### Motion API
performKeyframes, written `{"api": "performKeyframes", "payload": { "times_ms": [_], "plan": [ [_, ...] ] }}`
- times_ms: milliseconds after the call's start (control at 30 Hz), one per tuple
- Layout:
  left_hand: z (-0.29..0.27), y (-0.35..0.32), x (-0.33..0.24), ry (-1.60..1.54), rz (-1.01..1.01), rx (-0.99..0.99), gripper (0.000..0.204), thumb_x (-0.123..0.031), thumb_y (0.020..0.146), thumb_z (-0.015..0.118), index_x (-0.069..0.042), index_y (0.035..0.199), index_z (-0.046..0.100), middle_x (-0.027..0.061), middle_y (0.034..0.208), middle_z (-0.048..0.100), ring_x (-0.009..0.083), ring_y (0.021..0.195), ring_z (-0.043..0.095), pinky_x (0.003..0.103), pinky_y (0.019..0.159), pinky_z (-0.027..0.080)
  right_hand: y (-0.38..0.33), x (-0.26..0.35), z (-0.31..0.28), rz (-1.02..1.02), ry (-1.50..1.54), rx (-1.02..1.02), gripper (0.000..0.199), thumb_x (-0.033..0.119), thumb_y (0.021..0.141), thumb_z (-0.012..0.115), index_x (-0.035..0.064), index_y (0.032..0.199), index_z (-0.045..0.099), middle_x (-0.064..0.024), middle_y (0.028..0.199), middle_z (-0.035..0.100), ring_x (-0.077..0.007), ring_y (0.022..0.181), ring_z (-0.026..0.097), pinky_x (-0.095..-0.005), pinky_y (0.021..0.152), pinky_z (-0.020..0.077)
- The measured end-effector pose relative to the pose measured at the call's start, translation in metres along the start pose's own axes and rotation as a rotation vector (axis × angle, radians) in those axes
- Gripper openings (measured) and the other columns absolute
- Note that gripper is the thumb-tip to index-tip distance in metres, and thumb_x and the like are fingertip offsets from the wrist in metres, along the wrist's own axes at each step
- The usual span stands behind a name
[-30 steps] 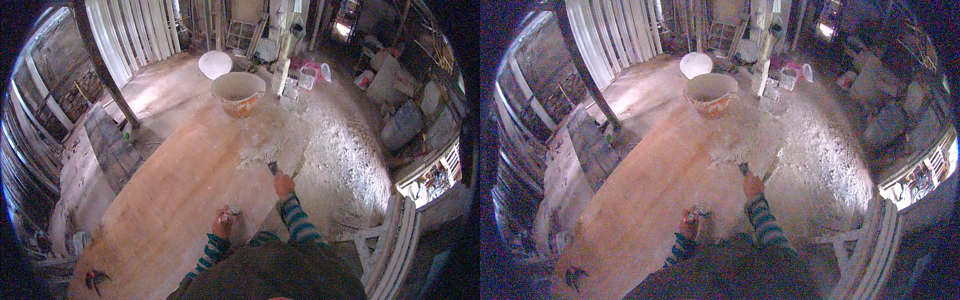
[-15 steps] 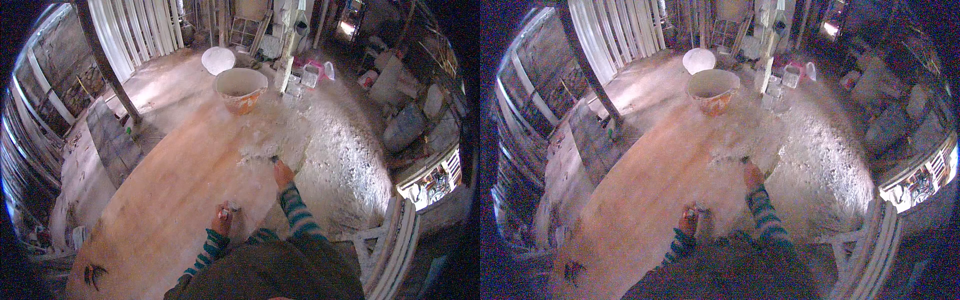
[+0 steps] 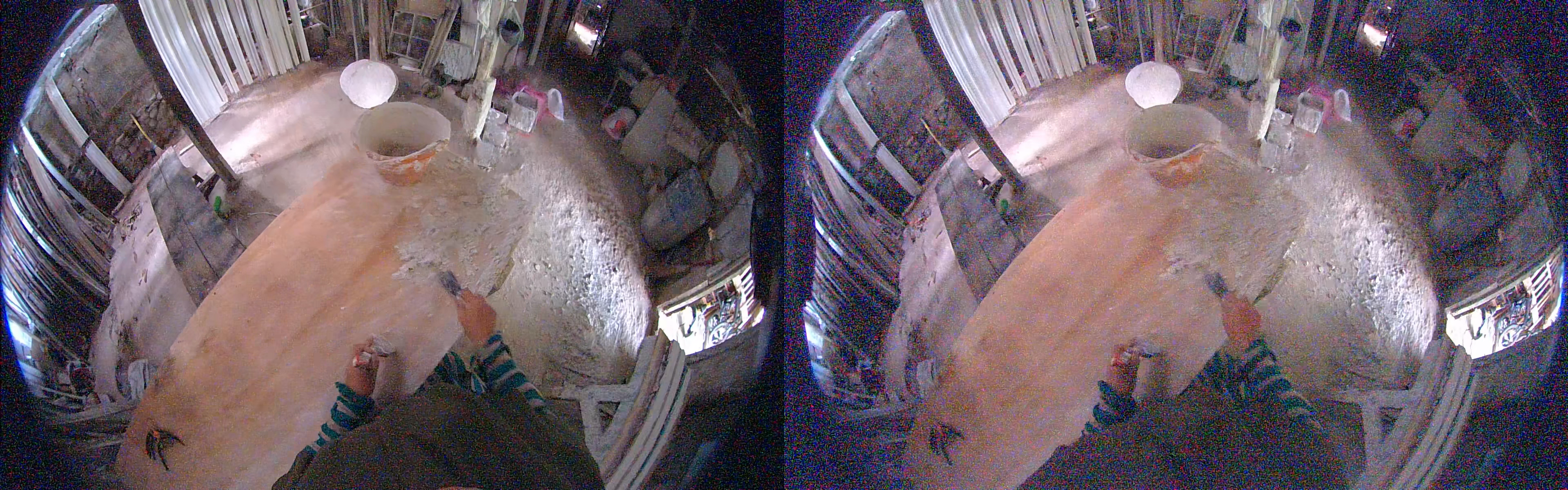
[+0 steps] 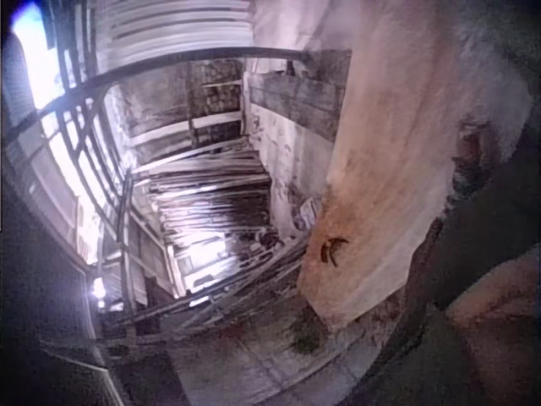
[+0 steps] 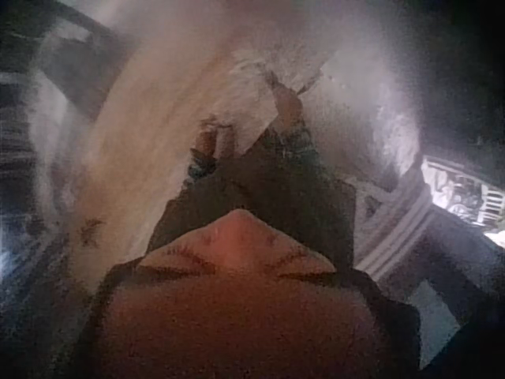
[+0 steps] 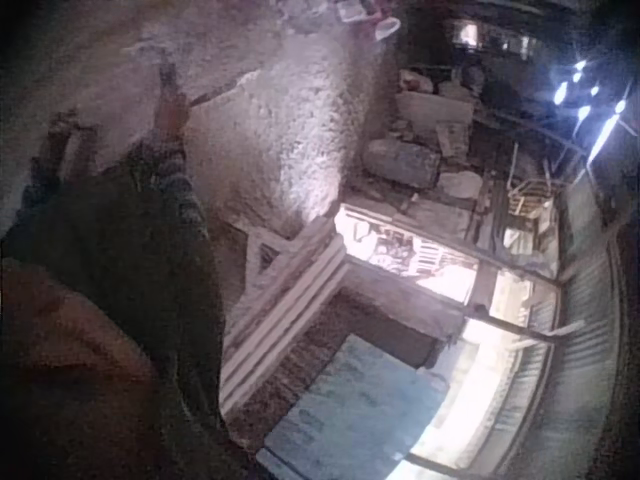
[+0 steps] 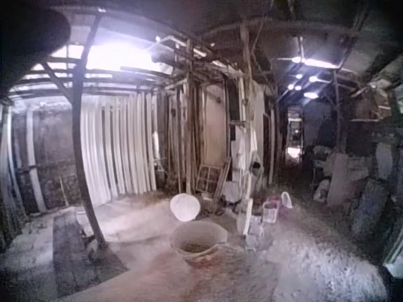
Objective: The person scrapes a white powdery residue from a large flat wooden board using a small metal scraper. They repeatedly scrape the surface and wipe the residue with a cloth, moving across the board to clear the material.
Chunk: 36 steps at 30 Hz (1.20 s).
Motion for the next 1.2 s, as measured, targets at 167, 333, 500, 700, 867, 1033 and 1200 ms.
{"api": "performKeyframes", "payload": {
  "times_ms": [167, 333, 500, 700, 867, 1033, 1200],
  "plan": [
    [0.013, 0.01, -0.017, -0.151, 0.044, -0.103, 0.014, -0.001, 0.082, 0.053, -0.006, 0.091, 0.044, 0.0227, 0.117, 0.052, 0.0291, 0.107, 0.053, 0.035, 0.086, 0.044, 0.075, 0.008, 0.025, -0.075, 0.064, -0.047, 0.031, 0.036, 0.081, 0.052, 0.0126, 0.1, 0.06, -0.0152, 0.079, 0.06, -0.0327, 0.071, 0.059, -0.0436, 0.062, 0.0479],
    [0.031, 0.015, -0.018, -0.407, 0.019, -0.248, 0.015, -0.001, 0.082, 0.054, -0.005, 0.092, 0.044, 0.0223, 0.11, 0.054, 0.0282, 0.104, 0.054, 0.033, 0.085, 0.044, 0.048, -0.007, -0.062, -0.117, -0.006, 0.305, 0.031, 0.036, 0.084, 0.048, 0.0136, 0.103, 0.058, -0.0166, 0.082, 0.059, -0.033, 0.075, 0.058, -0.0446, 0.062, 0.0481],
    [0.046, 0.032, -0.041, -0.324, 0.053, -0.257, 0.015, 0.001, 0.082, 0.054, -0.005, 0.091, 0.044, 0.0201, 0.104, 0.055, 0.0262, 0.099, 0.056, 0.032, 0.083, 0.044, 0.051, -0.046, 0.009, -0.127, 0.012, 0.185, 0.026, 0.034, 0.086, 0.045, 0.0111, 0.094, 0.056, -0.0167, 0.088, 0.059, -0.0338, 0.075, 0.058, -0.047, 0.063, 0.0477],
    [0.073, 0.05, -0.051, -0.256, 0.183, -0.267, 0.012, 0.0, 0.084, 0.052, -0.003, 0.091, 0.043, 0.0171, 0.102, 0.055, 0.0235, 0.099, 0.057, 0.031, 0.077, 0.046, 0.127, -0.003, -0.05, -0.225, 0.275, 0.187, 0.029, 0.035, 0.084, 0.046, 0.0107, 0.095, 0.057, -0.0161, 0.093, 0.059, -0.0349, 0.079, 0.058, -0.0476, 0.068, 0.0468],
    [0.08, 0.048, -0.054, -0.019, 0.103, -0.276, 0.013, 0.001, 0.083, 0.05, -0.003, 0.092, 0.042, 0.0173, 0.103, 0.054, 0.0279, 0.099, 0.057, 0.032, 0.076, 0.047, 0.06, -0.086, -0.045, -0.22, 0.096, 0.099, 0.028, 0.034, 0.083, 0.048, 0.0109, 0.097, 0.057, -0.0176, 0.088, 0.06, -0.035, 0.074, 0.059, -0.0472, 0.062, 0.0473],
    [0.087, 0.055, -0.035, 0.01, 0.128, -0.277, 0.015, -0.001, 0.084, 0.05, -0.002, 0.095, 0.041, 0.0152, 0.097, 0.054, 0.0311, 0.097, 0.058, 0.035, 0.071, 0.049, 0.066, -0.069, -0.028, -0.054, -0.089, 0.224, 0.028, 0.033, 0.084, 0.048, 0.012, 0.101, 0.054, -0.0166, 0.083, 0.059, -0.0354, 0.071, 0.059, -0.0471, 0.059, 0.0475],
    [0.082, 0.064, -0.061, 0.242, 0.031, -0.167, 0.016, -0.006, 0.084, 0.052, -0.005, 0.096, 0.042, 0.0176, 0.105, 0.058, 0.031, 0.095, 0.059, 0.036, 0.07, 0.048, 0.142, -0.037, -0.014, -0.27, 0.088, -0.036, 0.024, 0.032, 0.083, 0.05, 0.0113, 0.095, 0.056, -0.0167, 0.079, 0.059, -0.0351, 0.068, 0.059, -0.0476, 0.059, 0.0473]
  ]
}}
Point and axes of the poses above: each hand's wrist, its own y-axis towards the middle knuckle, its own z-axis out of the palm, x = y × z, the point moved 1 cm from there along y, towards the middle knuckle
